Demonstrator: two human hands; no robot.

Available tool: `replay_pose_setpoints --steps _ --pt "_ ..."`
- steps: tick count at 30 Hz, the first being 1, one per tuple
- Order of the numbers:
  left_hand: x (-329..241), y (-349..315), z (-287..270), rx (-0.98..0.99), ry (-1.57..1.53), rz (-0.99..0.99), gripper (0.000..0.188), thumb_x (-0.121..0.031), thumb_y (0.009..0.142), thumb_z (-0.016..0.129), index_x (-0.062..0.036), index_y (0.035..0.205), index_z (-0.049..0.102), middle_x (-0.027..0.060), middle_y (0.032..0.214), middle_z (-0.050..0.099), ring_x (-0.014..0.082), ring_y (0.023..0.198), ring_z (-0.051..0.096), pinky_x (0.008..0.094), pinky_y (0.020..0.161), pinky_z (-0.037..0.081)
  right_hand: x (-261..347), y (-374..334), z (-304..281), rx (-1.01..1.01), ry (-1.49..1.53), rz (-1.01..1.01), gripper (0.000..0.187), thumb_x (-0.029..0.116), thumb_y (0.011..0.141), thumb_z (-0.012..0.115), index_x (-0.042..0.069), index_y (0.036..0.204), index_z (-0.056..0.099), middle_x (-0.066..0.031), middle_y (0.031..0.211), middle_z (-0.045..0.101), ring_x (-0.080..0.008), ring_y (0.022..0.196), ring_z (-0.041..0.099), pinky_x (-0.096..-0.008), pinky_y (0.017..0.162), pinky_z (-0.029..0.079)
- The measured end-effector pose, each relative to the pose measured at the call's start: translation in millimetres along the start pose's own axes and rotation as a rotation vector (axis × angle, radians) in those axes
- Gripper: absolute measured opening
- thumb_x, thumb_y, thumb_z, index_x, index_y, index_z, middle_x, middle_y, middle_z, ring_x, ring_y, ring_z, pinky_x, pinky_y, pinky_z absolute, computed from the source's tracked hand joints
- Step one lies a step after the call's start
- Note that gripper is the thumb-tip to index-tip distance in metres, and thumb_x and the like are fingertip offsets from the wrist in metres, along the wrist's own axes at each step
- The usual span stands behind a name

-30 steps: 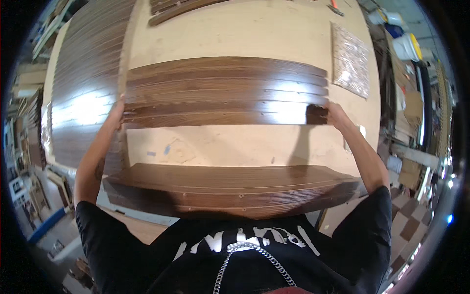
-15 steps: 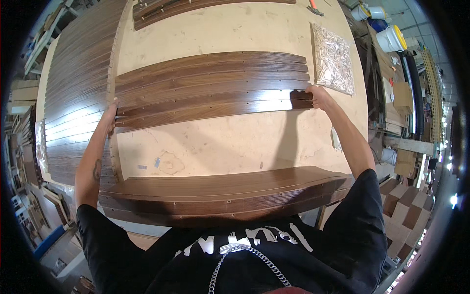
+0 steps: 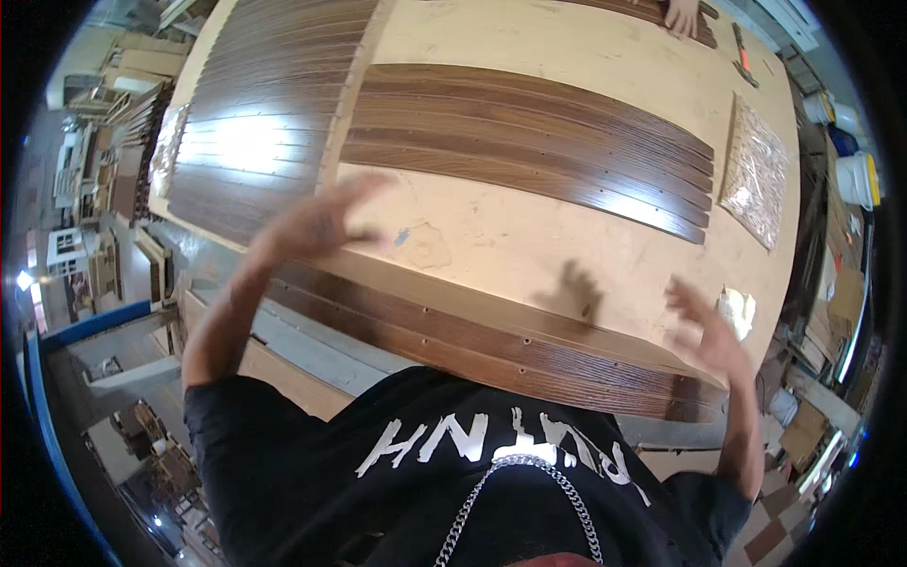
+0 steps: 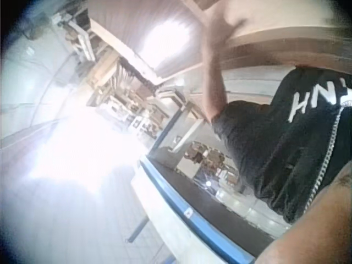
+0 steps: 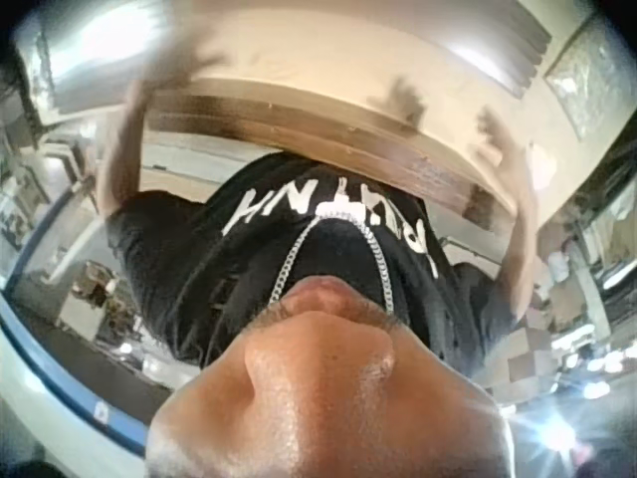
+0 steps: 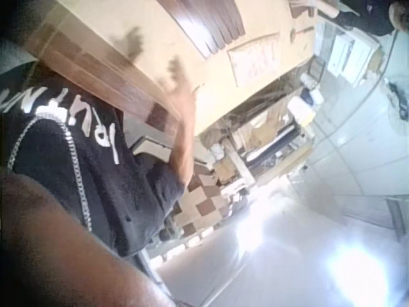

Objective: Applying adhesive to wooden furniture components on a workshop table.

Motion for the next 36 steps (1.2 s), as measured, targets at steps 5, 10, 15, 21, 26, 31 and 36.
replay_pose_setpoints --steps 5,10,15,21,26,31,36 --pt "-102.9 -75.1 54.1 0.056 0.238 0.238 0.079 -0.038 0.076 0.075 0.0057 0.133 0.043 0.0247 0.131 0.048 0.0374 0.126 0.043 0.0459 0.109 0.032 66.3 -56.7 74.1 0.056 -0.585 -0.212 0.097 0.034 0.068 0.08 0.0 0.143 0.03 -0.0216 0.137 0.04 -0.0391 0.126 0.04 -0.0481 0.104 0.036" --pt "-103.7 -76.5 84.0 -0.042 0.353 0.176 0.08 -0.033 0.067 0.077 0.0087 0.127 0.045 0.0219 0.124 0.052 0.0348 0.119 0.046 0.0442 0.104 0.034 52.1 -59.6 93.5 -0.036 -0.719 -0.318 0.092 0.029 0.068 0.079 -0.004 0.141 0.032 -0.021 0.129 0.044 -0.0383 0.118 0.044 -0.0475 0.101 0.037" --pt "-104.0 -72.5 79.4 -0.014 0.49 0.24 0.083 -0.034 0.066 0.076 0.0131 0.126 0.043 0.0223 0.121 0.052 0.034 0.116 0.047 0.0407 0.1 0.038 47.6 -65.7 99.2 -0.082 -0.85 -0.359 0.092 0.025 0.065 0.079 -0.006 0.138 0.033 -0.0199 0.125 0.046 -0.0365 0.113 0.046 -0.0438 0.099 0.039" --pt "-105.1 -52.3 38.4 -0.059 0.569 0.364 0.074 -0.035 0.064 0.076 0.0116 0.115 0.049 0.0181 0.109 0.055 0.0317 0.104 0.051 0.0393 0.091 0.042 71.3 -50.1 53.1 -0.18 -0.733 -0.367 0.094 0.015 0.056 0.079 -0.005 0.137 0.034 -0.0212 0.121 0.047 -0.0381 0.112 0.048 -0.0441 0.096 0.042" --pt "-61.8 25.0 36.4 -0.119 0.499 0.434 0.09 -0.045 0.059 0.08 0.0116 0.12 0.046 0.0188 0.113 0.052 0.0314 0.11 0.049 0.0383 0.09 0.044 42.0 31.0 26.6 -0.191 -0.646 -0.274 0.085 0.015 0.054 0.076 -0.001 0.129 0.04 -0.0216 0.115 0.047 -0.0408 0.108 0.049 -0.0427 0.095 0.043" --pt "-13.9 94.7 92.6 -0.003 0.584 0.41 0.089 -0.047 0.058 0.081 0.0121 0.117 0.048 0.0197 0.111 0.052 0.0341 0.107 0.051 0.0401 0.085 0.047 -13.4 105.8 39.8 -0.15 -0.733 -0.319 0.081 0.017 0.055 0.077 -0.002 0.125 0.041 -0.0215 0.117 0.044 -0.0396 0.11 0.047 -0.044 0.097 0.043" --pt "17.9 123.7 110.6 -0.002 0.585 0.406 0.087 -0.048 0.058 0.081 0.0122 0.114 0.051 0.0198 0.111 0.053 0.0333 0.106 0.051 0.0407 0.082 0.048 -28.3 146.6 54.4 -0.188 -0.849 -0.307 0.082 0.021 0.053 0.077 -0.003 0.124 0.043 -0.0192 0.113 0.045 -0.0361 0.108 0.044 -0.0462 0.097 0.042"
Point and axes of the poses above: each hand's wrist, its own y-axis towards the middle knuckle, its own z-axis out of the palm, x = y × z, the point moved 1 cm from there along y, towards the middle knuckle
